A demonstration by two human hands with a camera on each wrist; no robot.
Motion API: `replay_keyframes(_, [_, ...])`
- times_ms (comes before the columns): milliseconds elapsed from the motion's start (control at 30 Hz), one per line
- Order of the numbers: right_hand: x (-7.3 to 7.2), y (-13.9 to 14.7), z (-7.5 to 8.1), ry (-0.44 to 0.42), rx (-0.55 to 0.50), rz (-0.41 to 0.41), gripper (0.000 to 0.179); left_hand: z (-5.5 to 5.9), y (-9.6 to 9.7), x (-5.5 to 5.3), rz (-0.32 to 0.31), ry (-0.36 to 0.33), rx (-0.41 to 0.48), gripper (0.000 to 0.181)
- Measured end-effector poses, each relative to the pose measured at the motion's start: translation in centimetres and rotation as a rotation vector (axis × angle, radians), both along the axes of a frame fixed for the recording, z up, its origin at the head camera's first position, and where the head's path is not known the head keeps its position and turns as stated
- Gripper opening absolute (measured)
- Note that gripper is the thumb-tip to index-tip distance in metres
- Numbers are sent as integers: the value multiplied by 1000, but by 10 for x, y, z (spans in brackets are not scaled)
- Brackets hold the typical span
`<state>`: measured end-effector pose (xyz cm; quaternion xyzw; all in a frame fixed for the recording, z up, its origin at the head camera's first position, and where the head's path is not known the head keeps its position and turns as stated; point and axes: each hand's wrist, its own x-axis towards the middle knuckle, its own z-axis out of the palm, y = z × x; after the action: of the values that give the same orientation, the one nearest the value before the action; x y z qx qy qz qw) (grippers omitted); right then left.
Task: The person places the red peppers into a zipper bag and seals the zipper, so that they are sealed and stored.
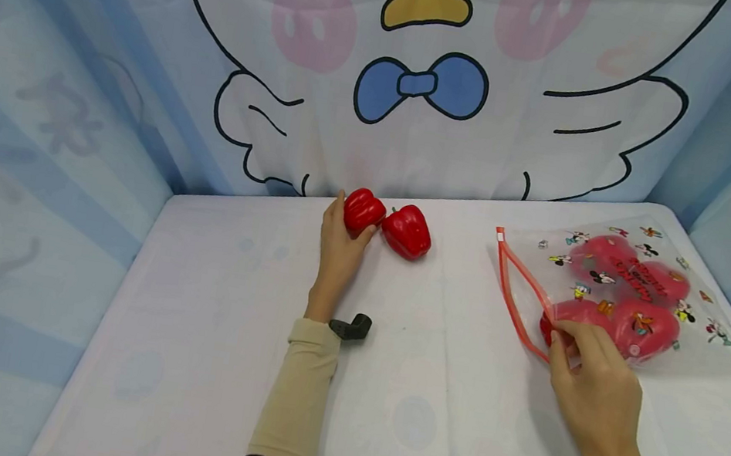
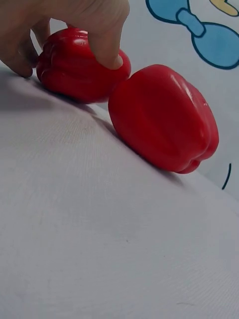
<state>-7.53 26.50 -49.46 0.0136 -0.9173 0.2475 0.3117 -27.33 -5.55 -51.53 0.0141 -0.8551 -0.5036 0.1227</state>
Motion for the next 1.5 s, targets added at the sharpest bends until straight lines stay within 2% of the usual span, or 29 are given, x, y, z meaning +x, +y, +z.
replay_keyframes(100, [0,0,0,-4,-3,1,38,-4,-1,-1,-7,0,28,83])
replay_keyframes(367, [0,0,0,-8,-4,1,38,-10,-4,-4,-11,22,26,81])
replay_keyframes(633, [0,1,0,-2,-4,5,38,-10,-5,-3,2,42,63,77])
replay_keyframes(867, [0,1,0,-3,-7,8,39,-12,-5,-3,-13,63,106,75])
replay_keyframes(1100, [0,1,0,-2,-4,6,39,-15,-7,-5,-15,51,126,74])
replay_keyframes(1267, [0,1,0,-4,-3,4,40,-16,-8,-6,-2,53,223,71])
replay_keyframes(1500, [0,1,1,-4,1,7,40,-5,-8,-2,32,17,369,70])
